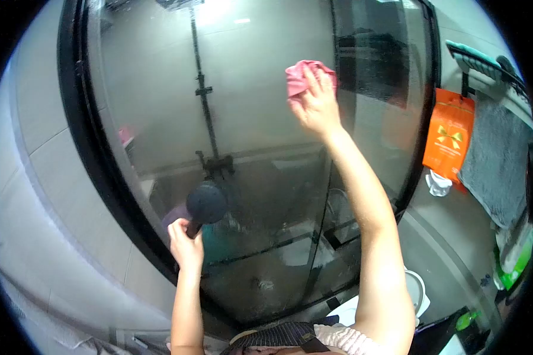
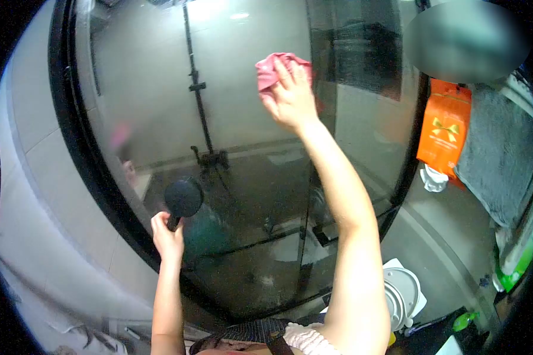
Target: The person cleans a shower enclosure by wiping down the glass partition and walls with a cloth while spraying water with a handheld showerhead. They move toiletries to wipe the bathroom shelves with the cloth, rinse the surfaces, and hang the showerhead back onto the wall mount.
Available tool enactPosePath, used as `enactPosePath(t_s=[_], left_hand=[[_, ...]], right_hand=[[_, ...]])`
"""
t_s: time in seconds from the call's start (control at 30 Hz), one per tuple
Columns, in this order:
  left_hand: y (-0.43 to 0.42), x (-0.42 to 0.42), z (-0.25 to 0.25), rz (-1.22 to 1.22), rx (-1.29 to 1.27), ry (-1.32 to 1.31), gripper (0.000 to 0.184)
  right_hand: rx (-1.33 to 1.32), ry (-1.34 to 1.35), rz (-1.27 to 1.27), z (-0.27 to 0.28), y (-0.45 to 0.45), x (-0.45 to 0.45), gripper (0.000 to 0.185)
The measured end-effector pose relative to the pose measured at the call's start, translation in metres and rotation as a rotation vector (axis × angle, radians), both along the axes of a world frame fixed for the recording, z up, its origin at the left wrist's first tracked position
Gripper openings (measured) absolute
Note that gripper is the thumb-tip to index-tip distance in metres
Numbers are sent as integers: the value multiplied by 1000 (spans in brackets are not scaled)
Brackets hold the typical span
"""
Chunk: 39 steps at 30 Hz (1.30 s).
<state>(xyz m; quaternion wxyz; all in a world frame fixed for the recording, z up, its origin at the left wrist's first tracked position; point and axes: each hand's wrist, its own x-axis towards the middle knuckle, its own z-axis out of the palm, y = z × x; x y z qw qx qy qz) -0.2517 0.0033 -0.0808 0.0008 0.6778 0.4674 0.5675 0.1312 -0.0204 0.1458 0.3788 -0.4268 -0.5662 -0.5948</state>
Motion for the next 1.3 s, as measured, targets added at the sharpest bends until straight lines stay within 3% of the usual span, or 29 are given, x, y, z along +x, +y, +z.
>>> enactPosePath(t_s=[0.1,0.17,0.23,0.3,0.37,0.4,0.47,0.53,0.63,0.67,0.7,0.73,0.77,0.8,0.83,0.9,0.97,1.07,1.1,1.13,1.17,1.2,1.23,1.27,1.3], left_hand=[[-2,-2,2,-14,-7,-19,35],[-1,-10,4,-1,4,-50,33],[2,-15,4,-59,15,-28,30],[3,-19,11,-69,-6,-50,29],[0,-25,17,-43,24,-79,28],[0,-26,20,-56,51,-92,26],[2,-29,20,-93,64,-176,24],[-1,-27,14,-115,42,-233,23],[-11,-31,9,-133,13,-299,21],[-12,-31,7,-130,23,-302,21],[-15,-32,5,-123,29,-305,22],[-28,-31,15,-145,-19,-337,25],[-31,-35,13,-183,-37,-380,31],[-26,-40,5,-184,-23,-382,33],[-23,-44,-2,-185,-10,-383,35],[-27,-50,-10,-203,-39,-423,31],[-20,-59,-33,-218,-202,-437,19],[-10,-58,-66,-211,-145,-453,18],[-11,-53,-70,-249,-111,-489,18],[-22,-47,-61,-252,-131,-474,17],[-23,-45,-63,-258,-131,-470,17],[-24,-40,-68,-303,-139,-574,15],[-23,-36,-74,-352,-142,-678,15],[-21,-35,-84,-364,-81,-658,12],[-25,-35,-85,-403,-64,-670,11]], right_hand=[[11,73,38,3,1,-9,47],[181,404,154,24,14,-26,55],[59,685,-88,63,19,-46,69],[157,629,-127,99,30,-89,73],[8,424,-79,113,42,-153,75],[151,298,19,112,69,-181,72],[-175,17,131,97,47,-241,62],[-168,-419,84,75,49,-263,58],[-262,-351,204,100,33,-236,52],[-489,-295,-162,134,8,-221,48],[-644,-79,-274,161,-20,-203,45],[-78,-43,-37,151,29,-141,45],[-47,115,35,171,-16,-131,30],[-114,142,377,165,-47,-115,28],[211,-68,357,160,-46,-94,26],[336,19,-98,139,34,2,46],[227,95,-190,70,20,-42,49],[-38,29,-43,-38,12,-106,53],[-237,3,-86,-74,5,-126,53],[-278,-119,84,-116,11,-137,50],[-452,-152,186,-153,3,-152,43],[-954,-116,121,-164,-16,-179,39],[-1099,-307,254,-209,-7,-170,43],[-775,-622,330,-260,14,-149,46],[-607,-788,357,-264,22,-137,48]])
